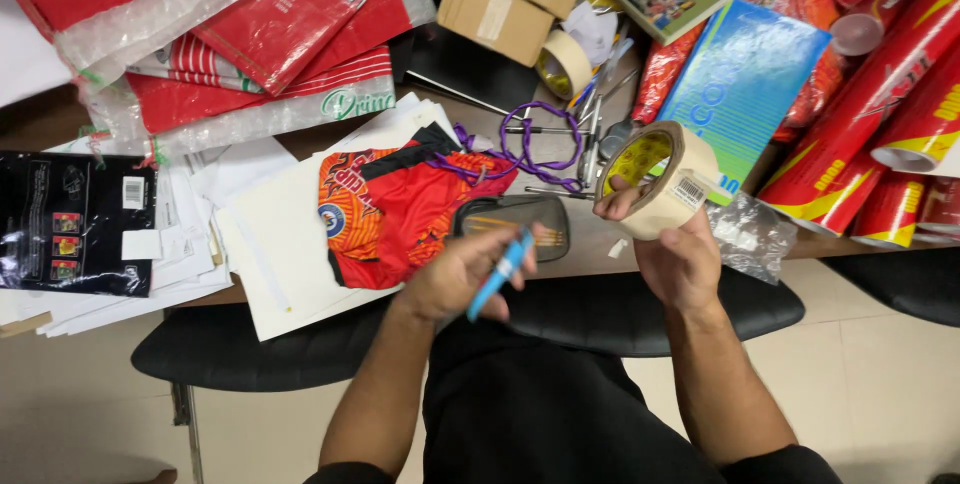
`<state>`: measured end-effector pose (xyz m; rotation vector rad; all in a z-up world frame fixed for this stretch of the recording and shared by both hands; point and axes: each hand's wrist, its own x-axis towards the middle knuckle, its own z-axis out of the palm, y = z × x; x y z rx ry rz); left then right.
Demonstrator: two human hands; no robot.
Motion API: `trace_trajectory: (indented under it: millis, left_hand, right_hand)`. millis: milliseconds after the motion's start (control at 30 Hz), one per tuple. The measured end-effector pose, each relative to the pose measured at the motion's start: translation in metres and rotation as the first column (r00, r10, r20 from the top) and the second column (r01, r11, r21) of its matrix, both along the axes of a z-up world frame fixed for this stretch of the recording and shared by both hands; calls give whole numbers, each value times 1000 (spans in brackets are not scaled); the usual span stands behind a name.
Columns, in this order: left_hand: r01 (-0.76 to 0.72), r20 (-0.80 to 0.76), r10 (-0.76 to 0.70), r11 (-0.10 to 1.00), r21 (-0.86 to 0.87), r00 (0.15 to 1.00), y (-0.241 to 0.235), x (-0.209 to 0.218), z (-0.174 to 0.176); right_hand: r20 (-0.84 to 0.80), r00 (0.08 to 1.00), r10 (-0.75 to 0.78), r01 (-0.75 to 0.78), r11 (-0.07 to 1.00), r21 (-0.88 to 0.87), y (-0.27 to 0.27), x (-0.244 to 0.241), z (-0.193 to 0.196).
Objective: The person sits on the floor at a low table, handling a pencil case and a roll of tape. They use scissors to cut a piece of tape from the roll and then place the tape and scissors on the table.
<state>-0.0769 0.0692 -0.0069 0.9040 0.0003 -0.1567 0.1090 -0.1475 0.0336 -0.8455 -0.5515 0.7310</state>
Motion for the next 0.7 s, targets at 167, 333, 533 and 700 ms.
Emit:
trace_trajectory:
  millis: [167,333,533,700]
  left_hand:
    - [171,67,-179,979,109,982,-64,25,34]
    - [243,27,-246,967,74,969,-105,47,48]
    - [272,25,-271,962,-23,962,-140,60,48]
    - [309,130,-285,922,-235,950,-160,66,36]
  right_hand:
    - [53,994,-99,100,994,-30,-36,23,4]
    - [160,976,-150,153,988,-11,-72,32,6]
    - [227,951,-208,200,978,58,-108,42,-2]
    - [301,929,-217,218,976,30,-130,51,-7]
